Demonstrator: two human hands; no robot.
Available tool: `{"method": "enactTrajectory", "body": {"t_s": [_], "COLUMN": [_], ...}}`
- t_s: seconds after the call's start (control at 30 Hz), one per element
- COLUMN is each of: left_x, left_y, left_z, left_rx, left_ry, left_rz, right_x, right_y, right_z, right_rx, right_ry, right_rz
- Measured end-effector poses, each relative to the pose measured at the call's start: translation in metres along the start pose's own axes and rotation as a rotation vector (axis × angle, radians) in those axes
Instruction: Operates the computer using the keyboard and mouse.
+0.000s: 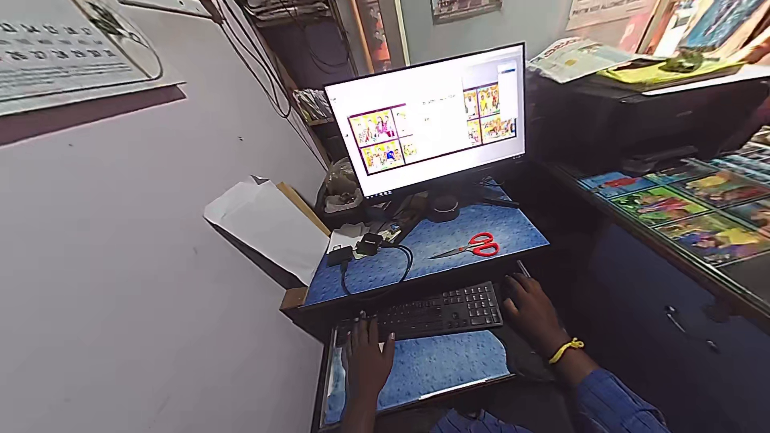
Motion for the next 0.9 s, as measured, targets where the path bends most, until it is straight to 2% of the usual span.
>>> {"method": "enactTrajectory", "body": {"t_s": [0.1,0.17,0.3,0.5,0.67,0.9], "left_x": [-0.009,-0.007,0.013,0.024,0.023,0.018], "left_y": [-0.002,-0.004,-0.006,-0.005,-0.007,-0.007], "left_z": [-0.049,-0.082,-0.126,-0.131,-0.128,-0.141], "left_rx": [-0.057,-0.066,0.021,0.022,-0.047,-0.093], "left_ry": [0.209,0.28,0.215,0.177,0.26,0.275], "left_rz": [0.069,0.111,0.265,0.342,0.273,0.261], "right_x": [0.001,0.001,0.001,0.001,0.0,0.001], "right_y": [0.0,0.001,0.001,0.001,0.0,0.003], "right_z": [0.001,0.003,0.001,0.002,0.002,0.0], "right_rx": [0.001,-0.003,-0.009,-0.031,-0.025,-0.034], "right_ry": [-0.006,-0.015,-0.015,-0.023,-0.016,-0.035], "right_rz": [-0.02,-0.028,-0.021,-0.027,-0.006,-0.009]}}
Point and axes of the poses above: each hand's wrist, its own x-axis towards the middle knuckle, its own y-axis out of the palm, z = x × y, the point moved 3 cm from there along x, towards the middle knuckle, and after that the axes turned 13 degrees about -y, right-handed, at the moved point
